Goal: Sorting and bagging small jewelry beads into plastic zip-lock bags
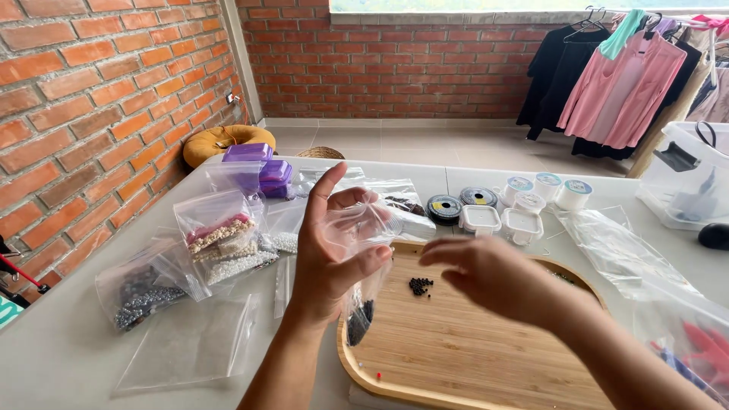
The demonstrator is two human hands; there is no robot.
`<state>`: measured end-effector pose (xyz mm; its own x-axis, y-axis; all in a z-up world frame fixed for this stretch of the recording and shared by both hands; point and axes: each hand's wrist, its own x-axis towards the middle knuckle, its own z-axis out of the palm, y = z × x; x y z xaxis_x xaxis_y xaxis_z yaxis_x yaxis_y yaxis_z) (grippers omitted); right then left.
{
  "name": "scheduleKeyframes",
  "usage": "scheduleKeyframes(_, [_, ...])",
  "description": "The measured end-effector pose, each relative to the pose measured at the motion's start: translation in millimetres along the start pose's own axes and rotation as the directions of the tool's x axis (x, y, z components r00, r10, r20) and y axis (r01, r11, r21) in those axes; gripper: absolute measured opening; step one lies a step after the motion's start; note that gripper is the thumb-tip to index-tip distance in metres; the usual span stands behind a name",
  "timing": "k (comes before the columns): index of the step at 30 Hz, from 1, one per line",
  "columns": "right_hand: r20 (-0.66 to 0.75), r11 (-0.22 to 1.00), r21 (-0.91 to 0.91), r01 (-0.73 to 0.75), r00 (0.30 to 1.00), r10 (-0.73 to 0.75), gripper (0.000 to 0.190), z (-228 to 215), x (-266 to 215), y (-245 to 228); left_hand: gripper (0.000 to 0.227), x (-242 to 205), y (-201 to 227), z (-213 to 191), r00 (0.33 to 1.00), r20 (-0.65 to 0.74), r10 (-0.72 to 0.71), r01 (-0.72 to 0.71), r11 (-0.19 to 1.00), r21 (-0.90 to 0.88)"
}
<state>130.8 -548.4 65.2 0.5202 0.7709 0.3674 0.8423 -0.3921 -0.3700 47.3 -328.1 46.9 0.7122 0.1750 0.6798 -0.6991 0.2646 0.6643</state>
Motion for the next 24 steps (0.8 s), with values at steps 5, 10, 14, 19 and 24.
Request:
scheduleKeyframes(5, [0.288, 0.899, -0.231, 0.373, 0.908, -0.303, 0.070, 56, -11, 20, 0.097, -3, -8, 6, 0.997, 0.043, 0.057, -0.058, 0.998, 0.023])
scheduleKeyframes(10, [0.344, 0.949, -0.212, 0.232, 0.927, -0.149, 0.076, 57, -10, 25, 0.094, -4, -8, 9, 0.997, 0.061, 0.048, -0.052, 0.997, 0.064])
scheduleKeyframes(14, [0.309, 0.918, -0.274, 0.288, 0.930, -0.199, 0.061, 63, -15, 42, 0.093, -7, -4, 14, 0.997, 0.063, 0.035, -0.043, 0.991, 0.129])
scheduleKeyframes(19, [0.137, 0.827, -0.310, 0.469, 0.883, -0.449, 0.037, 69, -21, 53, 0.108, -9, -12, 16, 0.984, 0.166, -0.073, 0.040, 0.980, 0.193])
scheduleKeyframes(24, [0.093, 0.804, -0.305, 0.509, 0.857, -0.507, 0.016, 61, -19, 39, 0.122, -11, -11, 20, 0.967, 0.175, -0.183, 0.120, 0.940, 0.320])
